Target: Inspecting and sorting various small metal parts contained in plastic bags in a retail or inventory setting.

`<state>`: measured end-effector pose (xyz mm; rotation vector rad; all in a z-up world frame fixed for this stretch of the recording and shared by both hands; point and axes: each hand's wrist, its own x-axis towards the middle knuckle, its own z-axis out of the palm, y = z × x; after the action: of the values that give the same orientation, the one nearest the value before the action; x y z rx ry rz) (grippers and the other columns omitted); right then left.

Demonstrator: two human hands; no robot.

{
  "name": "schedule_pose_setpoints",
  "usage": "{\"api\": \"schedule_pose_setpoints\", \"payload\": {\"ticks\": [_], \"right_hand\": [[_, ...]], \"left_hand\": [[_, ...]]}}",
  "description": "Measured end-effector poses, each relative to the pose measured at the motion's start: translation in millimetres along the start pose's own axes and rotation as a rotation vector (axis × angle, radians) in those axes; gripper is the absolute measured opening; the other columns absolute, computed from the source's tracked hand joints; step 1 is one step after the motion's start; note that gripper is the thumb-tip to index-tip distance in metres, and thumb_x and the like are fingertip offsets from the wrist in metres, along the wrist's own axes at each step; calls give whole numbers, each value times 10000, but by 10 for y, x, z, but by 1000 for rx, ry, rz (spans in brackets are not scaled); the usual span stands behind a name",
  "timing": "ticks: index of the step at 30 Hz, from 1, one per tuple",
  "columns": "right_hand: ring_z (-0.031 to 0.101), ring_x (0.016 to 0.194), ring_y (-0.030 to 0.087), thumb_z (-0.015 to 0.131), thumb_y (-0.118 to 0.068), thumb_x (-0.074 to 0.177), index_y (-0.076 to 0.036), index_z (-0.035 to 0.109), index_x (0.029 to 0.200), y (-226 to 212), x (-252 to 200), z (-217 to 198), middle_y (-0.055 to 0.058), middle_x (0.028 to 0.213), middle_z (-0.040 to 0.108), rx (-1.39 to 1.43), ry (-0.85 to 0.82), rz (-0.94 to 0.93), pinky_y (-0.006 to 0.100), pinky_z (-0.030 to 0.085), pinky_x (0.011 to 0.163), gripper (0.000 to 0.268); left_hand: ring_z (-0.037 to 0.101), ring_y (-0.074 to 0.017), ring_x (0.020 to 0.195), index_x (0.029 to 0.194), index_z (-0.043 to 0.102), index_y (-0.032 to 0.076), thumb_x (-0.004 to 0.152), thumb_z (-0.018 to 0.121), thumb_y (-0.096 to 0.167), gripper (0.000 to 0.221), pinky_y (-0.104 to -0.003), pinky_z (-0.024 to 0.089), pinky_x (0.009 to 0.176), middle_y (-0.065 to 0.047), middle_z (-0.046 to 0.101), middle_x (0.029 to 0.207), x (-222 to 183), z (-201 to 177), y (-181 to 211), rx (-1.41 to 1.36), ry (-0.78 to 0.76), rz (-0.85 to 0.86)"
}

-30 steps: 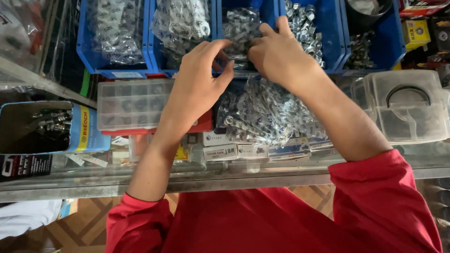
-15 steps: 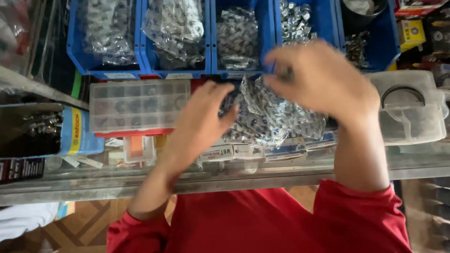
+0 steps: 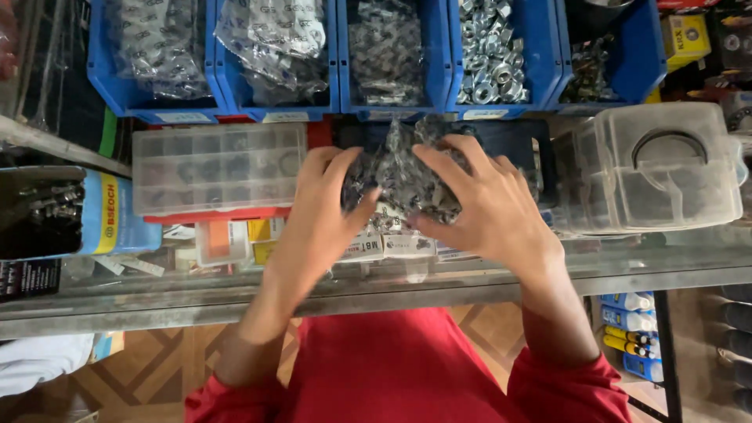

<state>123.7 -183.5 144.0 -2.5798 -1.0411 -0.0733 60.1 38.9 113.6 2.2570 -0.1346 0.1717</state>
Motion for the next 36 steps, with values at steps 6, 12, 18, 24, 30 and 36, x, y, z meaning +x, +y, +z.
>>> {"api": "schedule_pose_setpoints", "payload": {"ticks": [6, 12, 18, 24, 30, 36], "right_hand": [[554, 1055, 286, 903, -715, 568, -229, 577, 1493, -120, -85, 210, 147, 1418, 476, -254, 77, -82, 447, 407, 892, 1095], [514, 989, 290, 881, -525, 642, -272, 627, 1402, -116, -61, 445, 118, 1377, 487, -367, 163, -175, 427, 410, 858, 840], [620, 894, 250, 688, -546, 737, -306, 705, 1162, -35, -100, 621, 50, 1210, 600, -370, 397, -254, 392, 433, 691, 488], [610, 965, 306, 796, -593, 752, -384, 623, 1373, -72, -113, 458, 87, 1313, 512, -382, 168, -215, 466, 506, 724, 678], [623, 1082, 352, 795, -475, 810, -368, 629, 1365, -79, -71, 295, 79, 1323, 482, -228, -55, -140, 512, 526, 795, 589], [645, 1092, 338, 749, -456, 863, -337, 651, 1321, -49, -52, 301, 51, 1319, 508, -193, -82, -133, 538, 549, 837, 484]], "left_hand": [[669, -376, 908, 1315, 562, 6, 874, 712, 25, 466, -442, 555, 709, -205, 619, 1218, -452, 81, 245, 273, 285, -108], [668, -403, 826, 1293, 517, -36, 876, 712, 65, 471, -465, 541, 672, -224, 615, 1137, -443, 189, 172, 98, 296, -122], [752, -412, 747, 1340, 504, -155, 987, 628, 4, 407, -420, 632, 556, -305, 602, 1069, -407, 142, 78, -125, 160, -179], [756, -498, 857, 1483, 306, -123, 881, 724, -1, 743, -552, 631, 687, -376, 661, 1070, -552, 287, 84, -240, 154, -283], [749, -365, 950, 1542, 5, -12, 965, 613, 67, 841, -469, 640, 783, -279, 668, 1048, -627, 649, 29, -678, 204, -451], [711, -278, 1066, 1451, 87, 61, 978, 651, 13, 738, -385, 598, 840, -129, 573, 1017, -602, 791, -32, -842, 341, -472]]}}
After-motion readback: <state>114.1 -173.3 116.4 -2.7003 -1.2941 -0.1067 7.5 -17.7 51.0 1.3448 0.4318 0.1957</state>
